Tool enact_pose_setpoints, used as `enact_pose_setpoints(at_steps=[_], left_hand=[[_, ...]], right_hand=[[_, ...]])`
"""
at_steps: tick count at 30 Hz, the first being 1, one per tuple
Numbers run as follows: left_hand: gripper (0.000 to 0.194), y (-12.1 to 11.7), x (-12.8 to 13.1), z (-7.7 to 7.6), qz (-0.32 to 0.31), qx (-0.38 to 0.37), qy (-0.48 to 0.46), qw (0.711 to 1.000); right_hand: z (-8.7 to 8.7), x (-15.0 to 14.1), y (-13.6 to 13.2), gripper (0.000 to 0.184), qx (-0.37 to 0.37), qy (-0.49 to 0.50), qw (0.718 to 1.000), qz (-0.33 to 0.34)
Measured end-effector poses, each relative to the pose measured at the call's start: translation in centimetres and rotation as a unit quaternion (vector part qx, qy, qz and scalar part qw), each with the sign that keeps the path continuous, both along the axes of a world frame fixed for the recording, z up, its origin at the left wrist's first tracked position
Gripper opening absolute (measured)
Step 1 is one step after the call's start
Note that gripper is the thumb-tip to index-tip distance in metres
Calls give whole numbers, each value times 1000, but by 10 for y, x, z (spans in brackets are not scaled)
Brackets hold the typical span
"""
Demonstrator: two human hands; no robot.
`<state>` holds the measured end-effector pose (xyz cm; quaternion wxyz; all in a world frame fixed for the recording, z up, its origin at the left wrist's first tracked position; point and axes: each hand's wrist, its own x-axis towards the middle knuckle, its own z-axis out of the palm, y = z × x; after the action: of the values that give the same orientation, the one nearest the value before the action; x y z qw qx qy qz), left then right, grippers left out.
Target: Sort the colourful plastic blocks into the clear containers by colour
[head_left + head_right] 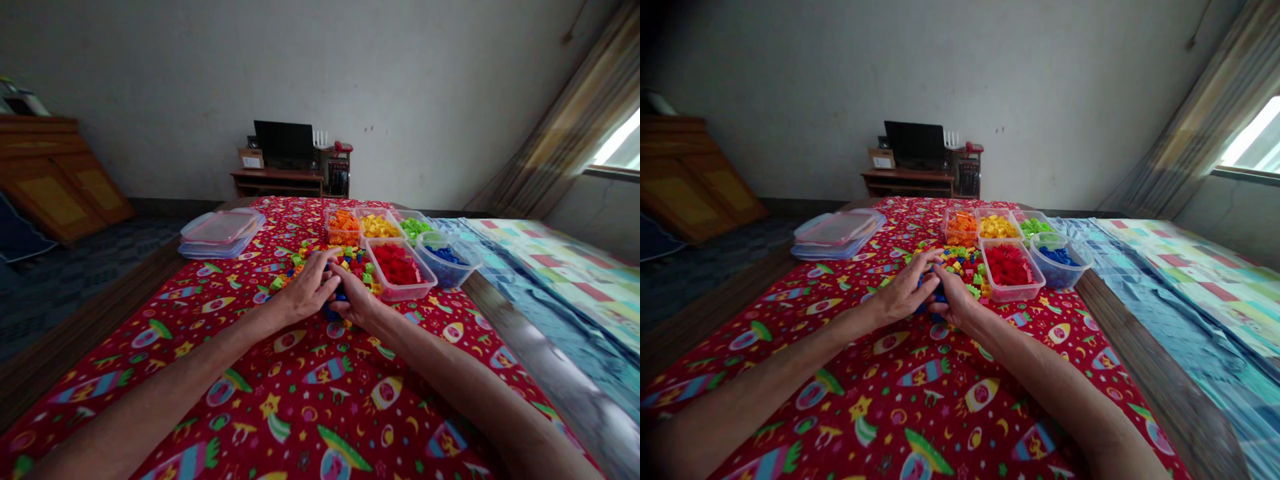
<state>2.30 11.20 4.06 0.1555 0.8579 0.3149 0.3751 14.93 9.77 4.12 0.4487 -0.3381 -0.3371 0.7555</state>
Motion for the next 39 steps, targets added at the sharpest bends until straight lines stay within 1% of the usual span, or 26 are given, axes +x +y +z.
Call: enact_pose_setpoints(at_steps=[3,5,6,7,8,9,10,11,13,14,15,16,17,19,21,23,25,27,29,30,32,33,35,37,39], left_hand=[[45,13,-11,8,38,-26,-61,997],[43,23,-21,13,73,-22,-64,995],[41,28,-27,14,91,-15,-54,994],[39,34,-33,14,108,-6,-40,993],[36,39,-39,14,121,1,-23,992],[35,45,-45,12,131,4,-7,991],[34,50,-51,9,138,3,5,990],[34,55,-56,6,144,-1,16,989],[33,64,-65,-2,156,-13,40,987],[33,68,-69,-6,161,-15,57,985],[33,71,-73,-10,164,-15,76,983],[34,74,-76,-14,166,-13,94,981],[35,77,-78,-18,167,-11,110,980],[38,81,-81,-25,169,-15,130,977],[40,84,-83,-32,178,-32,133,975],[45,86,-84,-40,197,-59,111,972],[51,88,-84,-47,214,-92,68,970],[58,88,-83,-53,219,-119,14,968],[61,88,-80,-58,212,-134,-35,967],[62,87,-77,-59,205,-140,-53,967],[62,84,-70,-60,184,-154,-71,968],[62,82,-66,-60,174,-159,-71,969],[62,79,-59,-58,160,-163,-65,971],[63,76,-55,-55,151,-165,-61,973],[64,73,-53,-48,144,-172,-68,972]], right_hand=[[11,10,2,30,44,-26,999,-14],[24,25,7,32,117,-81,988,-54],[32,36,11,34,162,-117,976,-88],[40,50,15,34,209,-161,956,-126],[48,67,20,36,253,-213,928,-171],[54,86,25,36,299,-277,885,-224],[60,106,29,34,335,-355,828,-277],[63,127,33,33,360,-433,757,-331],[65,166,38,25,379,-576,618,-379],[64,183,39,23,368,-628,566,-387],[61,197,40,23,349,-668,529,-390],[58,209,40,23,328,-700,504,-385],[54,219,39,25,303,-725,490,-378],[48,231,38,29,257,-760,480,-355],[46,237,36,34,229,-779,485,-323],[51,236,34,38,231,-783,496,-296],[60,229,31,40,258,-773,504,-287],[70,212,28,40,295,-755,508,-291],[77,185,24,36,342,-729,523,-279],[78,169,21,33,371,-714,536,-257],[74,132,15,26,418,-693,563,-166],[69,114,11,23,436,-696,562,-100],[57,82,3,23,461,-709,534,6],[43,60,-4,23,478,-716,504,62],[32,48,-9,23,501,-712,485,86]])
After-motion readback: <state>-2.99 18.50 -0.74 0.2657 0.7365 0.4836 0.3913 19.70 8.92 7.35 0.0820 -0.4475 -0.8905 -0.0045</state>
